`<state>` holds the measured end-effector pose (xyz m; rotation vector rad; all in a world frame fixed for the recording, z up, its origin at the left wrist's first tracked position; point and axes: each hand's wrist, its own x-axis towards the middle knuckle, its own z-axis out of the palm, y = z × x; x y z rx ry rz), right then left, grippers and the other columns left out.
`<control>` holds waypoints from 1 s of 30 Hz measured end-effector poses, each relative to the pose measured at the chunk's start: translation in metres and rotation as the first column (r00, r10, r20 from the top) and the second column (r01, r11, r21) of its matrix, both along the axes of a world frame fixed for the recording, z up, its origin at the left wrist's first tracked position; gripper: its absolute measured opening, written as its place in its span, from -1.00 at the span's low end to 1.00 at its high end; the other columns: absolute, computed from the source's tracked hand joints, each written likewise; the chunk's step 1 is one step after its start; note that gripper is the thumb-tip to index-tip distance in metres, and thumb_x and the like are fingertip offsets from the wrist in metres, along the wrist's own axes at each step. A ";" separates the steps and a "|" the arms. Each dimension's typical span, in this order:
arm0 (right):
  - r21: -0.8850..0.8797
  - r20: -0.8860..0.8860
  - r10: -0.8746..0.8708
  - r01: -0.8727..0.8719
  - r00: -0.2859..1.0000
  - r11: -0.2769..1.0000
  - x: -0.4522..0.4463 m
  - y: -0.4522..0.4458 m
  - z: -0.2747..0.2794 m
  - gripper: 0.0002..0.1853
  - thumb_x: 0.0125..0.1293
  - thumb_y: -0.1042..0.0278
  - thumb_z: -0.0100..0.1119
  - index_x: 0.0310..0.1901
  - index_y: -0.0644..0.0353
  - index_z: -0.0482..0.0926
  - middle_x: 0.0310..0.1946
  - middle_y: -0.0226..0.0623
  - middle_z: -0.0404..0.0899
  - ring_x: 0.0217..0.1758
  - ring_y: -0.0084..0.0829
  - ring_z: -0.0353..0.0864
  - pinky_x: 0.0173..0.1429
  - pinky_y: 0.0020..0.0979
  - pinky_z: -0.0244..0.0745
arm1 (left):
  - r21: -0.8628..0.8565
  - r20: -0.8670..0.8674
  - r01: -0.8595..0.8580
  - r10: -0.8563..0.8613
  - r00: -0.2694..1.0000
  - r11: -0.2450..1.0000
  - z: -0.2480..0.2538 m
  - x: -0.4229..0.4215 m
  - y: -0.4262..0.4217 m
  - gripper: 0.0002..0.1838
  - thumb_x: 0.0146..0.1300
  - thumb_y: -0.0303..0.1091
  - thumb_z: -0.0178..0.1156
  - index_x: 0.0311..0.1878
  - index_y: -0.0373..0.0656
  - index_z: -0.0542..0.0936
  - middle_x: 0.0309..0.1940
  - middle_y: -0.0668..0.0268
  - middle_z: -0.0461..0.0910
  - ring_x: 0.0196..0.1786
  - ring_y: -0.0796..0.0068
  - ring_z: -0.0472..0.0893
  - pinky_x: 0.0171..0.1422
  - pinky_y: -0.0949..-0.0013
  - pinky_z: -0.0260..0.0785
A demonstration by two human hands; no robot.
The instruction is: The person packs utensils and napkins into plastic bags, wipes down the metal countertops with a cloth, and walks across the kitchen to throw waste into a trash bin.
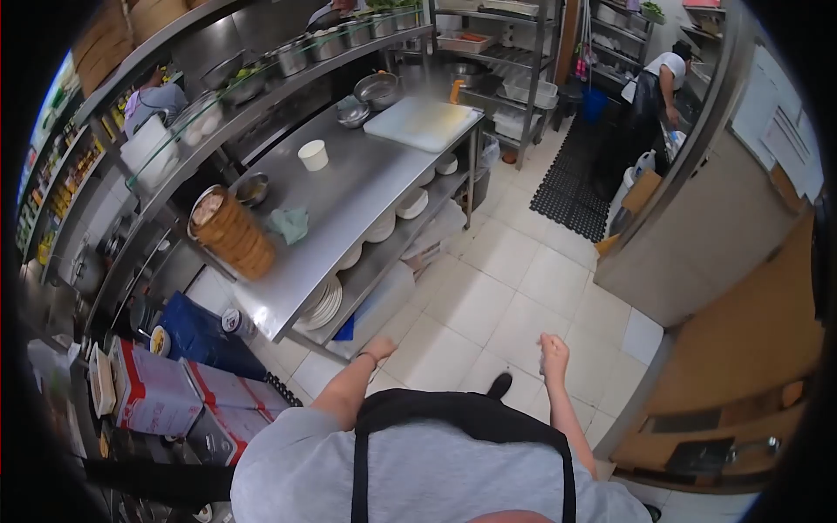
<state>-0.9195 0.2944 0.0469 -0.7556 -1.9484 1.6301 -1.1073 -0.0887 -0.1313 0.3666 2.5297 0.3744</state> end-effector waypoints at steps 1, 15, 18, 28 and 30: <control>-0.085 0.161 0.038 -0.024 0.986 0.996 -0.009 0.019 0.003 -0.57 0.24 0.13 0.02 -0.73 0.13 0.30 -0.82 -0.58 0.16 -0.77 -0.70 0.09 -0.69 -0.58 -0.02 | 0.091 0.069 -0.028 0.022 0.997 0.995 0.014 -0.030 0.043 -0.61 0.03 -0.10 0.06 -0.21 -0.21 0.57 -0.24 0.03 0.56 -0.14 0.09 0.54 -0.02 0.15 0.34; -0.057 0.005 0.020 -0.019 1.000 0.998 -0.284 0.304 -0.034 -0.53 0.29 0.13 -0.05 -0.75 0.06 0.14 -0.82 -0.58 0.10 -0.78 -0.71 0.02 -0.71 -0.55 -0.13 | -0.008 0.184 0.095 -0.092 0.979 0.995 -0.008 -0.189 0.236 -0.61 -0.04 -0.03 0.10 -0.41 -0.21 0.61 -0.35 0.04 0.57 -0.24 0.09 0.55 -0.11 0.15 0.37; -0.044 -0.032 0.088 -0.089 0.996 0.995 -0.372 0.326 -0.028 -0.53 0.30 0.11 -0.07 -0.75 0.04 0.16 -0.82 -0.59 0.10 -0.78 -0.73 0.04 -0.71 -0.58 -0.14 | -0.064 0.194 -0.141 0.151 0.969 0.988 -0.022 -0.209 0.218 -0.60 -0.05 -0.02 0.11 -0.38 -0.21 0.61 -0.33 0.04 0.58 -0.22 0.08 0.56 -0.07 0.15 0.37; 0.014 -0.079 0.149 -0.148 0.986 0.989 -0.637 0.371 -0.027 -0.55 0.27 0.17 -0.03 -0.76 0.08 0.22 -0.82 -0.57 0.15 -0.78 -0.72 0.08 -0.69 -0.60 -0.08 | -0.131 0.281 -0.049 0.084 0.956 0.990 -0.045 -0.380 0.262 -0.56 -0.02 -0.01 0.10 -0.35 -0.26 0.61 -0.30 0.02 0.57 -0.20 0.07 0.55 -0.07 0.16 0.36; 0.117 0.004 0.062 -0.062 0.998 0.991 -0.671 0.390 -0.021 -0.56 0.25 0.18 0.00 -0.76 0.13 0.26 -0.81 -0.58 0.16 -0.73 -0.71 0.07 -0.65 -0.55 -0.07 | -0.103 0.328 -0.002 0.036 0.944 0.995 -0.032 -0.435 0.297 -0.56 -0.01 0.00 0.08 -0.38 -0.26 0.61 -0.35 0.02 0.58 -0.24 0.08 0.55 -0.09 0.17 0.36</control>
